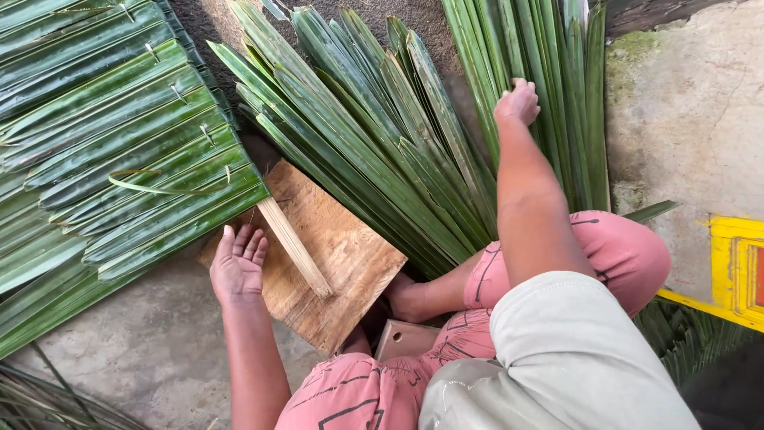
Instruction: Folding and securing palm leaves onto a wooden guide to create a thatched panel
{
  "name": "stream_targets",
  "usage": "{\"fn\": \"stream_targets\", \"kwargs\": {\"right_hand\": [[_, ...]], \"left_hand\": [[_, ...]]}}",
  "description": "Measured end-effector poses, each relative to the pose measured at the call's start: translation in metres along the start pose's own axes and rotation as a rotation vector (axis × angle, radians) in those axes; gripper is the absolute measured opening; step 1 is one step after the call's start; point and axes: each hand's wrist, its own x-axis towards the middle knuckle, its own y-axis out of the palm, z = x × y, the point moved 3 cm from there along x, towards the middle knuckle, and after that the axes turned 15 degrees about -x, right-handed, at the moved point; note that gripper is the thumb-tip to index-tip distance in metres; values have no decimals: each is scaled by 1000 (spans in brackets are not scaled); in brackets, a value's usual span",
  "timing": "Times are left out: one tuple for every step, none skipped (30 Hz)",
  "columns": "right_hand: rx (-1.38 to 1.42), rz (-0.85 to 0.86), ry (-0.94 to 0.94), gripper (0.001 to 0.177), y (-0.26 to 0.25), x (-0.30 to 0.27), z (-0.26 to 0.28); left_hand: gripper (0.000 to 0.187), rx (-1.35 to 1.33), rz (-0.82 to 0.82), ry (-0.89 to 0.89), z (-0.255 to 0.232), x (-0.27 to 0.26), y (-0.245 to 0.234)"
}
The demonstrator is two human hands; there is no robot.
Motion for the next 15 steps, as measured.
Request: {"fn": "stream_targets", "kwargs": {"right_hand": [[133,-3,35,37,10,19,-11],[267,-7,69,31,20,37,-22],[263,-5,78,31,14,39,-33],[400,37,0,35,8,41,-40],[545,68,-87,40,-5,50,-40],[550,59,-88,40,-17,52,-41],[611,137,-121,42,-24,50,-44],[672,215,-156,45,-31,48,-48],[676,207,-155,45,-43,46,-42],[711,246,-202,50,-54,43,-35],[744,290,-251,55,-62,38,-27],[746,288,-252,55,-66,45,-22],[814,241,-354,56,-73,53,-6],[881,195,-457,58,-80,59,10],[884,205,-477,58,-109,51,30]], "left_hand": [[31,1,21,-9,0,0,-1],[30,2,41,-17,0,1,-3],[30,9,40,-24,0,0,-7],[28,8,44,-28,0,-1,-10],[26,-2,57,-24,0,0,-7],[26,-6,67,-24,0,3,-7],[26,-4,64,-32,1,5,-10],[27,-2,61,-40,1,8,-13],[27,-3,69,-41,1,7,-12],[25,1,65,-39,1,7,-11],[23,6,56,-35,0,5,-13],[23,6,59,-35,0,4,-12],[24,6,62,-23,-1,2,-13],[25,6,65,-12,-4,0,-15],[25,-5,57,5,-5,-5,-13]]}}
